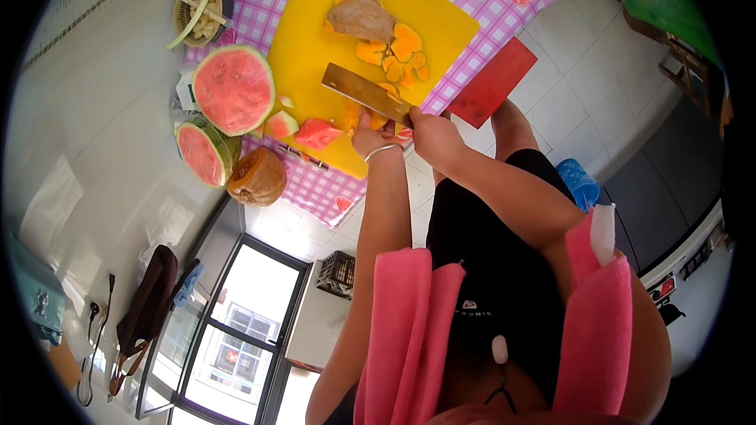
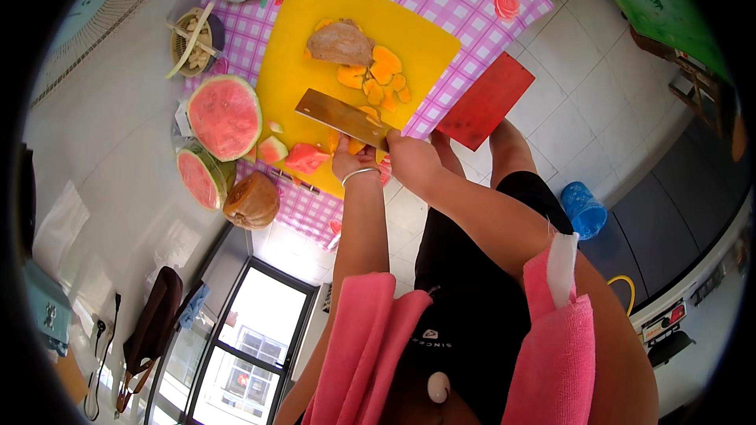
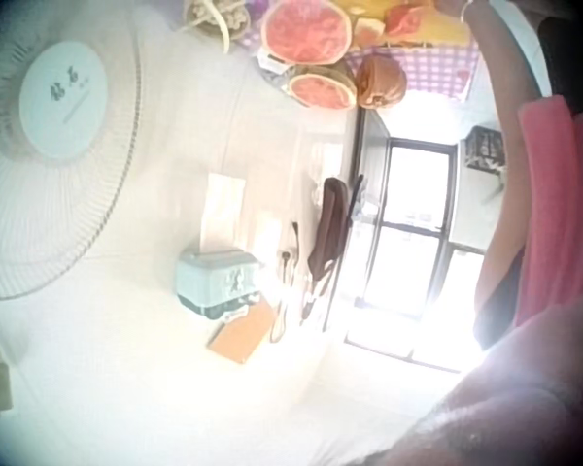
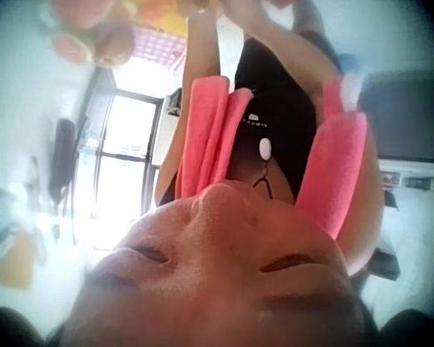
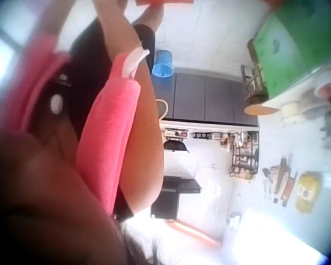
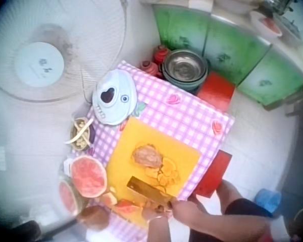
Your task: The person cuts a watermelon into slices and then cuts a pumpkin in half on a yellow cutting board. They proceed to slice the pumpkin into smaller pieces and scoop out the seeds from a pumpkin half using a spoon.
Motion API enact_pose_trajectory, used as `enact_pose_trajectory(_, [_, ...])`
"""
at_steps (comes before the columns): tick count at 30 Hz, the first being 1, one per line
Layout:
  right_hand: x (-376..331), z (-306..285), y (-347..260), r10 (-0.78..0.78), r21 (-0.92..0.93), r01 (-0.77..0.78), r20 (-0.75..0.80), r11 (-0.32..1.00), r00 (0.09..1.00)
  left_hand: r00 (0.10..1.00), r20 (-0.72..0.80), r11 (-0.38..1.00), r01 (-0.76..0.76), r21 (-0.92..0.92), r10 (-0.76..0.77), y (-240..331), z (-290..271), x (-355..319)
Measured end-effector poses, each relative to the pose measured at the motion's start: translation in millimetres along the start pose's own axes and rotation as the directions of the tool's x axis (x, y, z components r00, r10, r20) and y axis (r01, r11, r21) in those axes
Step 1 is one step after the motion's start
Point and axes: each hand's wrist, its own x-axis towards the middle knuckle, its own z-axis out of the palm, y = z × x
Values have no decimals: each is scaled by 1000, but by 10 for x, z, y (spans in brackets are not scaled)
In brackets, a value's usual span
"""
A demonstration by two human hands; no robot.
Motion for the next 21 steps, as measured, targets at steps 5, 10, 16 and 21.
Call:
enact_pose_trajectory(5, [385,58,-130,63,17,-63,-31,998,998,998,64,1000,19,4,-19,20,-22,16])
enact_pose_trajectory(10, [419,-259,-247,11,-72,-5,74,997,997,992,127,998,-15,69,6,71,-94,98])
enact_pose_trajectory(16, [196,-453,-18,77,-126,-58,150,990,986,990,142,997,-31,71,20,66,-177,92])
enact_pose_trajectory(21, [416,-423,83,65,-69,-52,190,996,980,988,147,996,-51,70,40,40,-140,75])
